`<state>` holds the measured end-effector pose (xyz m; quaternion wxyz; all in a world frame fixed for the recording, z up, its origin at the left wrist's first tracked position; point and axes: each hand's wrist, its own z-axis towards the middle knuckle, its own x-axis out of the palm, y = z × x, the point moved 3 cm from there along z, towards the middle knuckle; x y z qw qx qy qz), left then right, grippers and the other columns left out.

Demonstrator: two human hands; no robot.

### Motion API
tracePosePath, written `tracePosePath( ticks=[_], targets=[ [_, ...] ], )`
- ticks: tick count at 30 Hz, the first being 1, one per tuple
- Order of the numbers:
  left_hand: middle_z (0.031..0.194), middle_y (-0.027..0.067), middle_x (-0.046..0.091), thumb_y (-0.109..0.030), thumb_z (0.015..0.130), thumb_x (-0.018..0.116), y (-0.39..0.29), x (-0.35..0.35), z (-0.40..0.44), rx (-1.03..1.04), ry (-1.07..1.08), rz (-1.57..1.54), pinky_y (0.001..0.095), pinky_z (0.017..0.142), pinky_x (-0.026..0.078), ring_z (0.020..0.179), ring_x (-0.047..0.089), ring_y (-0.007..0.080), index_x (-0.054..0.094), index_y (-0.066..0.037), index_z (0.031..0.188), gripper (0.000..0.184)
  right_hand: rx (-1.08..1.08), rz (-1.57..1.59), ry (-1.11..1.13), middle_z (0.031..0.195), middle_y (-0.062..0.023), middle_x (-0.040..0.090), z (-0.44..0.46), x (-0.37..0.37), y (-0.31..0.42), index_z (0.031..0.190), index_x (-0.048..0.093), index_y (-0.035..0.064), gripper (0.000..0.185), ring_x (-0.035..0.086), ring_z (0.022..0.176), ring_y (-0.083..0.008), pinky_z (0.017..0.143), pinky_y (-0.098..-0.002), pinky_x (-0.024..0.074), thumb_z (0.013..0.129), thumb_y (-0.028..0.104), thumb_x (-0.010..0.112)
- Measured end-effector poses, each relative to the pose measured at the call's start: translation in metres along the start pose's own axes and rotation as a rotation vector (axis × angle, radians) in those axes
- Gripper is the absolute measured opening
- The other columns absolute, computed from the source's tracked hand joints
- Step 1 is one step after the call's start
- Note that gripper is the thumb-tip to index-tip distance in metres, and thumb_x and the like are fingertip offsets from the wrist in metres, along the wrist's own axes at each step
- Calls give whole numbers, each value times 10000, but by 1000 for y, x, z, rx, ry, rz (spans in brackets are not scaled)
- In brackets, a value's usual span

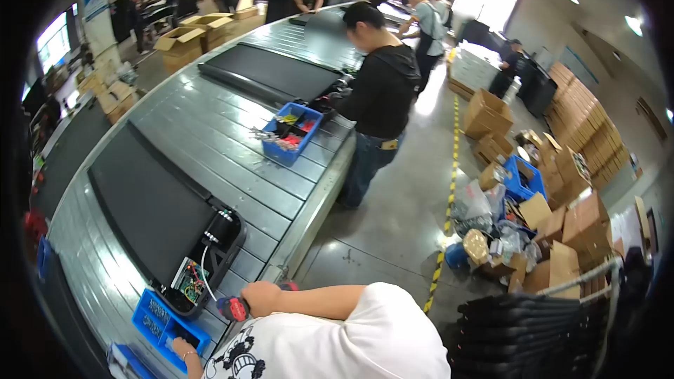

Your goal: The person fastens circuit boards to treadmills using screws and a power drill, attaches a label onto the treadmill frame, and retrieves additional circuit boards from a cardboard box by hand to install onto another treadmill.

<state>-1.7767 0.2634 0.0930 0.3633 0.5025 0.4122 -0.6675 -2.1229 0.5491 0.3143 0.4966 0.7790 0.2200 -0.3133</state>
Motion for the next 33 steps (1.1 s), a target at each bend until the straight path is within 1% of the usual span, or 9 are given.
tracePosePath(
  ticks=[3,9,10,13,16,19,24,31,33],
  targets=[
    [782,236,665,-6,787,592,9,7,-5,-85,-147,-24,466,645,510,734,653,393,700,39,819,122,17,5,56,890,-186,694,-10,-13,-6,944,695,78,259,672,871,-371,764,-476,530,701,139,626],
    [908,236,688,-48,802,634,-16,-35,-11,-272,87,2,445,706,532,800,671,376,736,-28,971,198,-52,-49,141,855,-182,692,-27,-35,-9,974,685,99,306,668,846,-373,773,-471,523,691,211,664],
    [962,246,683,-60,806,648,-12,-35,-12,-197,87,44,442,703,533,786,673,369,737,-31,988,204,-61,-61,139,850,-182,691,-27,-31,-14,967,684,96,301,668,842,-372,769,-471,524,688,207,663],
    [857,175,704,-105,859,647,7,-22,-15,-155,-156,-37,392,656,526,709,661,308,721,-20,975,162,-84,-87,136,838,-182,689,-26,-23,-27,952,684,89,291,669,830,-371,759,-470,526,683,194,659],
    [807,69,653,-178,935,611,16,1,-19,-779,64,-1545,315,640,497,696,602,201,663,-41,1014,167,-94,-96,127,828,-185,687,-32,-33,-30,950,684,86,287,668,817,-373,749,-472,528,683,187,656],
    [827,8,574,-232,988,552,-59,-30,-45,-503,273,-2213,242,650,461,732,536,122,595,-74,1060,179,-88,-65,86,802,-191,682,-40,-41,-34,949,684,92,284,665,799,-380,735,-476,526,683,188,658],
    [887,26,583,-202,988,550,-169,-64,-78,-452,537,-2345,212,645,460,752,536,108,587,-55,1098,187,-66,11,-16,807,-189,685,-52,-52,-44,944,704,113,274,669,808,-373,738,-476,531,695,229,689],
    [923,78,668,-79,950,586,-223,-43,-81,-650,684,-1961,210,694,584,820,663,147,627,-18,1113,179,-153,53,46,802,-190,688,-63,-71,-52,984,685,101,346,670,786,-378,728,-470,525,671,244,716],
    [927,87,684,-60,941,592,-232,-42,-82,-663,715,-2021,227,726,598,836,677,160,641,-20,1084,156,-185,41,73,818,-191,693,-63,-73,-56,1022,685,96,388,674,790,-375,738,-463,529,664,239,723]
  ],
)
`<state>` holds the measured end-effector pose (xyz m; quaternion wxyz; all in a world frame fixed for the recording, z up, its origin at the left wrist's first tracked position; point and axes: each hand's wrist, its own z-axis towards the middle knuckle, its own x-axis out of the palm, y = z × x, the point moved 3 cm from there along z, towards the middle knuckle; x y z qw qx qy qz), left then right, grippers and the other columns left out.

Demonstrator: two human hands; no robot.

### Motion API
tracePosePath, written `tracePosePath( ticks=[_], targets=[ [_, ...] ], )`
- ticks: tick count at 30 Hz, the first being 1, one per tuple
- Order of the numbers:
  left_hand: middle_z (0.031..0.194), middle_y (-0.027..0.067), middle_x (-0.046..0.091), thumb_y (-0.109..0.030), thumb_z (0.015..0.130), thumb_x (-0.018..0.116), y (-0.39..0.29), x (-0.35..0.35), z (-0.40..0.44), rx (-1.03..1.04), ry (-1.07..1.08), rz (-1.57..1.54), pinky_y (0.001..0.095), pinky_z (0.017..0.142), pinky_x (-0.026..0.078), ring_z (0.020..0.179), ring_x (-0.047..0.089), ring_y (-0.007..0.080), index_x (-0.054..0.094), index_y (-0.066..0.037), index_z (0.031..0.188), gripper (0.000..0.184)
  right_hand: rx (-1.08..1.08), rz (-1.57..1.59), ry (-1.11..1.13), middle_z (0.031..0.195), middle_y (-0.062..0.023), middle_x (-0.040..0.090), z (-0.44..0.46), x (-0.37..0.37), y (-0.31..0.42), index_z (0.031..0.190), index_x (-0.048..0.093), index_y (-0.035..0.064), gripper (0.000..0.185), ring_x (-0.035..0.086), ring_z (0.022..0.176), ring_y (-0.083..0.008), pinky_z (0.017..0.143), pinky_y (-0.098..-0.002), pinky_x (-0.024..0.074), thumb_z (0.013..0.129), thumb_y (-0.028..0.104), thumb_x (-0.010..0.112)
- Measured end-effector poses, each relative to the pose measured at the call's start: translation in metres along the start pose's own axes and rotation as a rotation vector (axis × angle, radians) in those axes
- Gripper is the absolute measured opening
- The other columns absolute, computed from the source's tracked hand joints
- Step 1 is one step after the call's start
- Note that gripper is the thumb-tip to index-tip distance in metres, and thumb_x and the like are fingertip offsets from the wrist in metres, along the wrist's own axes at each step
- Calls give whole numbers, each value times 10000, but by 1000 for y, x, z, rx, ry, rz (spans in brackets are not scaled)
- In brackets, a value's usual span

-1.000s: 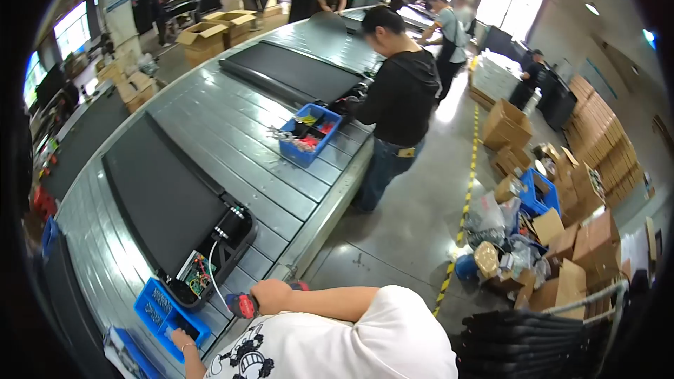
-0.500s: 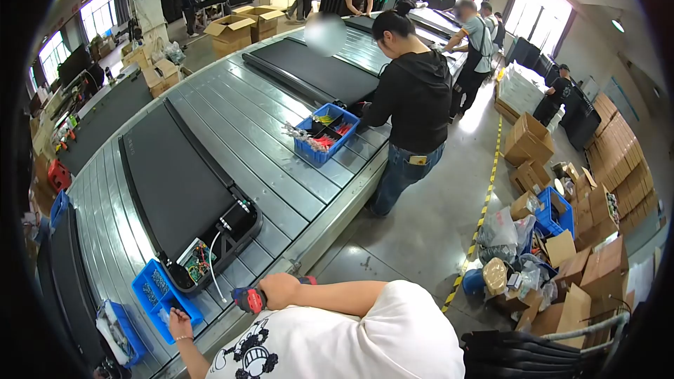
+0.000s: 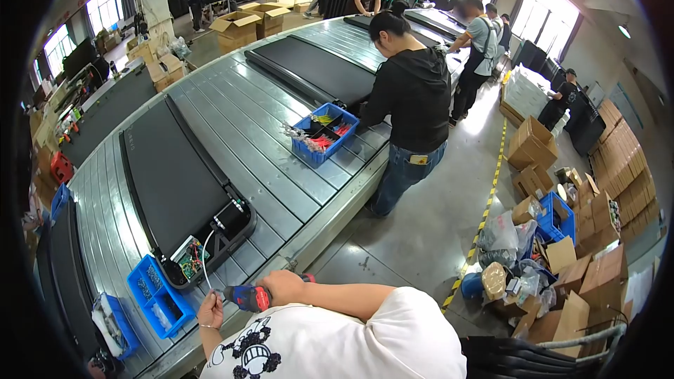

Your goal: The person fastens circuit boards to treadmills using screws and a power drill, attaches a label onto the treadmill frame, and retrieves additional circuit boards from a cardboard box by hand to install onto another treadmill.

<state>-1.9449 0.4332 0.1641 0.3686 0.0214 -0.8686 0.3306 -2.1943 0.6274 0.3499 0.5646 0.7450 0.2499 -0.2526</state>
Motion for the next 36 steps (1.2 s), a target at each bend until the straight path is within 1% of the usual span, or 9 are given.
tracePosePath(
  ticks=[12,14,15,16,18,20,21,30,36],
  targets=[
    [1068,70,606,18,969,485,36,-5,15,34,0,-211,254,921,529,1027,598,170,557,-26,1138,189,-70,-44,-22,768,-203,674,-8,-14,-14,951,689,100,370,664,766,-389,727,-479,528,626,271,738],
    [1038,76,598,-94,1005,491,30,37,-1,374,0,556,266,880,504,983,582,158,544,4,1086,139,-65,-111,32,805,-217,677,-3,-12,-17,1120,681,116,561,659,790,-401,758,-481,526,601,309,771],
    [996,118,616,-121,988,533,14,70,-25,544,-44,1355,313,823,498,946,608,224,587,15,1075,171,-110,-72,-9,821,-207,680,4,2,-32,1109,681,133,552,656,795,-404,747,-481,525,603,334,775],
    [973,169,619,-107,963,559,10,75,-27,774,15,1529,355,791,485,922,610,311,638,14,1064,177,-135,-78,-21,835,-200,681,6,4,-36,1087,681,140,534,653,788,-407,732,-481,525,608,352,783],
    [1012,186,604,-94,954,557,5,77,-27,725,11,1621,361,794,485,947,592,351,666,-1,1059,177,-88,-12,-7,813,-190,686,11,5,-36,1026,703,127,498,665,777,-384,738,-474,531,602,375,785],
    [1059,104,604,-88,1005,484,35,15,15,295,98,513,272,944,493,1111,575,200,524,30,1152,192,-96,53,-7,816,-195,684,16,2,-24,1015,700,105,469,658,783,-393,728,-472,526,610,323,792],
    [1097,132,604,-91,996,503,26,26,7,69,66,-56,269,993,490,1137,575,222,528,32,1143,194,-47,51,50,829,-204,684,22,4,-24,1024,699,93,473,656,796,-397,747,-462,525,611,304,793],
    [1007,90,674,-131,988,533,-5,-1,18,-92,-95,35,266,794,578,931,678,183,619,-23,1104,181,14,-28,193,826,-210,679,83,28,0,992,683,87,396,645,798,-409,725,-448,522,639,240,776],
    [881,60,674,-277,981,575,-90,-11,59,-139,-312,282,217,615,494,718,613,87,648,-49,1107,270,133,232,30,753,-174,660,119,61,-14,889,665,67,292,640,707,-395,668,-411,522,635,166,770]
  ],
)
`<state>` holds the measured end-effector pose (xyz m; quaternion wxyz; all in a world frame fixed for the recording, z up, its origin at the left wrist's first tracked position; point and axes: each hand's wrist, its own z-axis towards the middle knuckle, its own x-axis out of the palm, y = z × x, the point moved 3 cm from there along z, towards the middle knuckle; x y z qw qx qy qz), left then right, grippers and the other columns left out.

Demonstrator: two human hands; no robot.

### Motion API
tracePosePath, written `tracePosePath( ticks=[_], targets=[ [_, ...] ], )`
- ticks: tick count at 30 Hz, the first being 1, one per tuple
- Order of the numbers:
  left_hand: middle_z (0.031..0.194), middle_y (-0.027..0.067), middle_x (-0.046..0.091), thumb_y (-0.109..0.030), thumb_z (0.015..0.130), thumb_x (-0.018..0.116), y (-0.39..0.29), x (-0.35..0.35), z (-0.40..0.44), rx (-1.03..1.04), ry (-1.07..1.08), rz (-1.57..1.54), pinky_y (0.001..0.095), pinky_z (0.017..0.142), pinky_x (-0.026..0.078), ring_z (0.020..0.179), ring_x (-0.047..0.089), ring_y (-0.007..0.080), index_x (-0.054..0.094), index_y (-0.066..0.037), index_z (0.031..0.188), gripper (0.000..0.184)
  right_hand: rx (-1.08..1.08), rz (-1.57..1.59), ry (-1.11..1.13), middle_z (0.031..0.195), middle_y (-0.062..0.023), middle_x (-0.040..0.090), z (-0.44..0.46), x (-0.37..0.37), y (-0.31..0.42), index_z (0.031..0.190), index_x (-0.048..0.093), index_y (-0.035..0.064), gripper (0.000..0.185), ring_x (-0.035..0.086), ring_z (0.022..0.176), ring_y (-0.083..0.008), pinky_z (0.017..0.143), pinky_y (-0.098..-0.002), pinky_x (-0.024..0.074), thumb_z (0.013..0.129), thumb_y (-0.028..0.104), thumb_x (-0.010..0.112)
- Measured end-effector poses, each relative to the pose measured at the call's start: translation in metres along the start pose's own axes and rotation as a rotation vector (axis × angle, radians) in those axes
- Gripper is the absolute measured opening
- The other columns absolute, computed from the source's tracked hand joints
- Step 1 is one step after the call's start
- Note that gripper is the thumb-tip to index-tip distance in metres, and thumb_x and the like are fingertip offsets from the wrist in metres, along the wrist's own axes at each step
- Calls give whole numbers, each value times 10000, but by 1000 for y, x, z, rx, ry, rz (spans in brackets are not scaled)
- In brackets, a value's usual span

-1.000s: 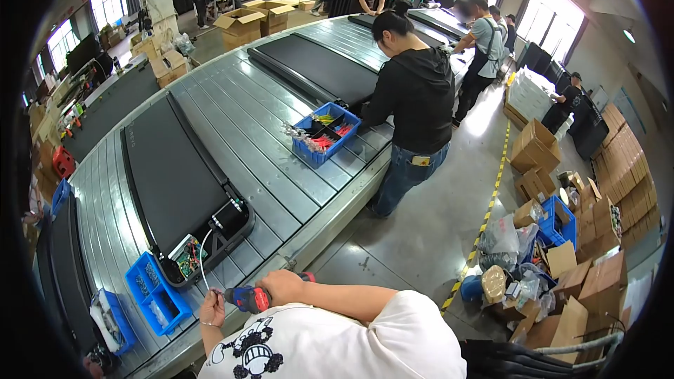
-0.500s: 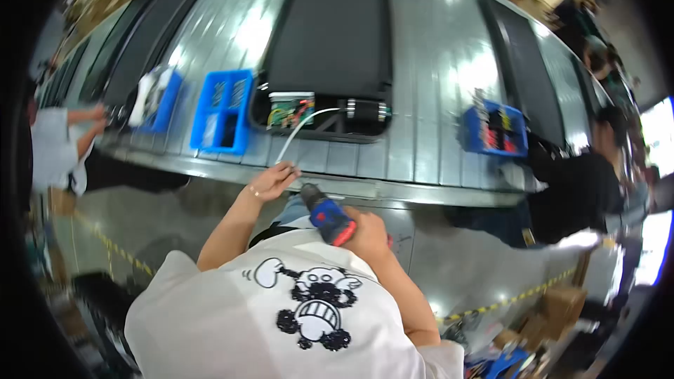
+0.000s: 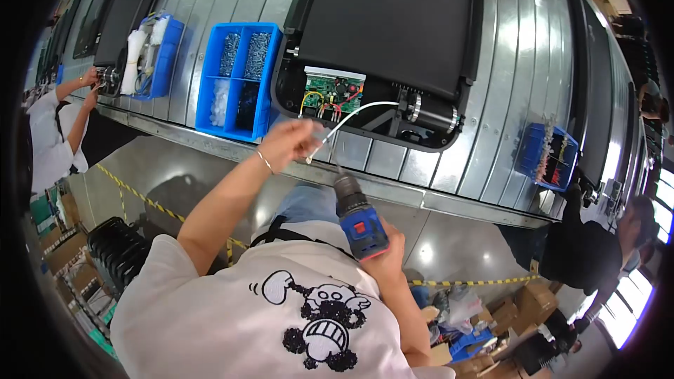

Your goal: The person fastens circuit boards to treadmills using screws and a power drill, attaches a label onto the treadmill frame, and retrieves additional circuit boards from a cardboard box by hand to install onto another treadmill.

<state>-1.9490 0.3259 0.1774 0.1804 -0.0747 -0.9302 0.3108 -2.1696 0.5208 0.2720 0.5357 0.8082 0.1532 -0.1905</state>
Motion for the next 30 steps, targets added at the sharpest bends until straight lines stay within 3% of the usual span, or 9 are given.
tracePosePath(
  ticks=[2,4,5,7,10,15,24,30],
  targets=[
    [748,31,647,-292,952,616,-41,-10,28,274,-225,361,213,551,426,648,562,36,673,-42,1063,280,-53,-41,-111,728,-129,658,19,0,19,844,654,62,243,641,654,-343,642,-360,518,633,125,757],
    [787,75,660,-251,900,658,-74,-8,49,481,-292,857,268,609,477,670,611,125,665,-44,1062,264,-43,-62,-205,722,-105,664,36,2,28,823,649,65,222,648,638,-303,631,-339,515,631,112,749],
    [815,93,660,-235,884,663,-79,-3,64,593,-241,979,298,643,489,708,620,170,657,-43,1052,256,-10,-197,-137,779,-108,666,44,1,27,862,646,53,157,653,695,-281,656,-363,513,742,120,722],
    [870,128,661,-203,852,675,-82,14,87,834,-116,1212,357,712,513,785,638,259,642,-43,1034,245,67,-126,-176,721,-86,659,60,0,26,813,634,59,165,642,633,-260,622,-326,507,671,80,714],
    [928,159,646,-178,830,675,-79,38,99,754,-54,1382,438,808,504,905,608,349,611,-41,989,219,192,28,-245,696,-113,655,81,-3,31,833,637,44,196,628,602,-295,609,-317,502,648,54,698],
    [897,182,619,-97,811,664,-80,53,94,711,-58,1600,428,848,479,931,577,356,539,-16,955,208,284,10,-216,709,-154,656,105,-9,34,909,647,29,275,631,618,-347,616,-343,511,651,72,733],
    [852,178,612,-65,787,662,-87,53,102,693,-67,1534,450,801,480,880,585,370,549,-19,952,206,434,-68,-75,723,-178,668,124,-26,36,946,663,25,343,652,697,-396,647,-401,517,654,148,794],
    [855,171,608,-75,783,668,-82,55,101,698,-100,1551,441,793,481,863,581,361,552,-23,963,220,415,-43,-37,693,-188,656,130,-30,33,922,656,17,338,646,678,-403,636,-409,515,651,159,801]
  ],
)
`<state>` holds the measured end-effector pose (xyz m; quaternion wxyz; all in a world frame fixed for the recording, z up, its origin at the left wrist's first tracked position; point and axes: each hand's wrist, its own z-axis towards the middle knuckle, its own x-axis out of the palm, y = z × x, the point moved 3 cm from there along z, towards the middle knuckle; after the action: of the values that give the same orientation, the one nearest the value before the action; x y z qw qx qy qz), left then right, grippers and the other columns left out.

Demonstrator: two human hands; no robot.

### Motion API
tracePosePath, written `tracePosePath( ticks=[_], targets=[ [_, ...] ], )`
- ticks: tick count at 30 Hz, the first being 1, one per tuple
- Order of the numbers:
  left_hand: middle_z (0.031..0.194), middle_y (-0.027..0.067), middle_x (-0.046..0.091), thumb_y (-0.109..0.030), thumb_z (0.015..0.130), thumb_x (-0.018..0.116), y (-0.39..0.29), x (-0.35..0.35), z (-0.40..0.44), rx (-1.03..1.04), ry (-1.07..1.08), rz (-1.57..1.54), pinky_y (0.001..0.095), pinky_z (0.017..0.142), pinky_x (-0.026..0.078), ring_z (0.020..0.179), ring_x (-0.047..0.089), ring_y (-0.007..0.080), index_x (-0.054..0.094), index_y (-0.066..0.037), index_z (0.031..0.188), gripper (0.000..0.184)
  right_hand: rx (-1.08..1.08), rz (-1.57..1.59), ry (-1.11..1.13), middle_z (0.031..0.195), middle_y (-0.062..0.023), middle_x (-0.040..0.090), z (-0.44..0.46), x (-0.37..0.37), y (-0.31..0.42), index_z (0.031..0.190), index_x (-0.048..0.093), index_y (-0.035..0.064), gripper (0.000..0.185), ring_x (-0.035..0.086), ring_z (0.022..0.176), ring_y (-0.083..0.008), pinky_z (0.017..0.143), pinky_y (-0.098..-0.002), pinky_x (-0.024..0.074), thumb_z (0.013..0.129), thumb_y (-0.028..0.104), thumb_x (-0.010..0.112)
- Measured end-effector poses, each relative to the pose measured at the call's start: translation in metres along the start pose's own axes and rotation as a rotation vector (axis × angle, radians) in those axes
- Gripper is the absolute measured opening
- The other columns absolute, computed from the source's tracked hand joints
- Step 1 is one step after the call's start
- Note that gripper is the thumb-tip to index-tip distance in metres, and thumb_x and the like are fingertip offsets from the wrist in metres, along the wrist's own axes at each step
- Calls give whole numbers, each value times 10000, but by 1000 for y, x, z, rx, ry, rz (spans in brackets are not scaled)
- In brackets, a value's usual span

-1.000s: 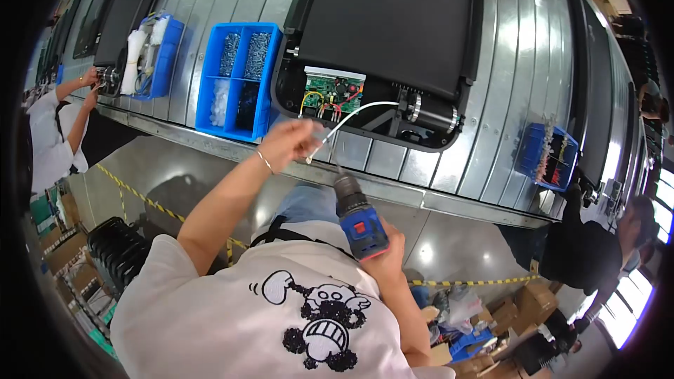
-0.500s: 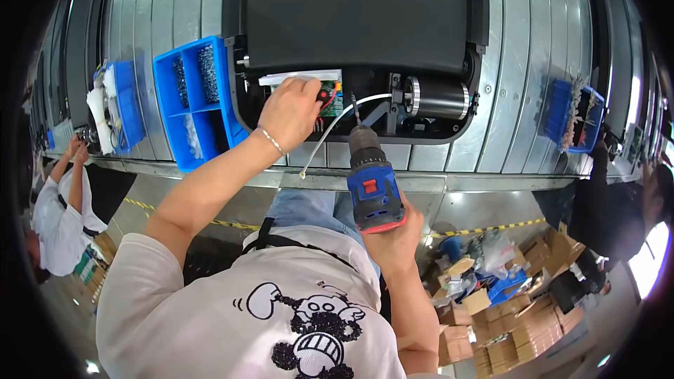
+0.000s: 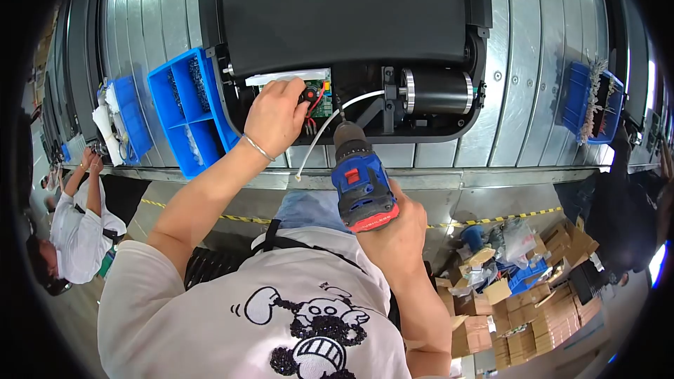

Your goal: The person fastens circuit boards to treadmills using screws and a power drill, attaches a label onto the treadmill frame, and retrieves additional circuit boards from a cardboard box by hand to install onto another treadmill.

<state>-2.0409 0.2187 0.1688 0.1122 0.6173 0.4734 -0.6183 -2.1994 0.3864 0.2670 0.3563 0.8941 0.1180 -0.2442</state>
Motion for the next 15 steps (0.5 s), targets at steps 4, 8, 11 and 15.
tracePosePath(
  ticks=[4,8,11,15],
  targets=[
    [853,163,599,-74,779,670,-4,1,0,-16,-35,20,437,787,482,855,578,357,549,-27,959,222,-55,-64,-10,680,-194,645,2,-3,7,875,642,13,299,637,682,-412,621,-421,510,667,172,788],
    [848,162,596,-69,777,669,-6,0,-1,-23,-44,24,440,780,484,850,578,358,544,-27,953,220,-48,40,-10,678,-199,639,7,2,9,828,624,16,268,632,684,-418,615,-434,505,684,186,773],
    [846,164,598,-70,779,667,-6,0,0,-35,-45,14,443,771,486,847,583,359,545,-28,943,208,-45,25,29,696,-202,646,10,5,7,840,614,18,289,636,686,-414,618,-440,510,682,199,775],
    [822,173,610,-77,782,665,-7,-1,0,-68,-22,29,449,758,487,831,594,364,555,-33,924,185,-74,-165,11,710,-183,656,10,0,30,866,593,27,329,647,669,-384,633,-433,511,680,229,775]
  ],
)
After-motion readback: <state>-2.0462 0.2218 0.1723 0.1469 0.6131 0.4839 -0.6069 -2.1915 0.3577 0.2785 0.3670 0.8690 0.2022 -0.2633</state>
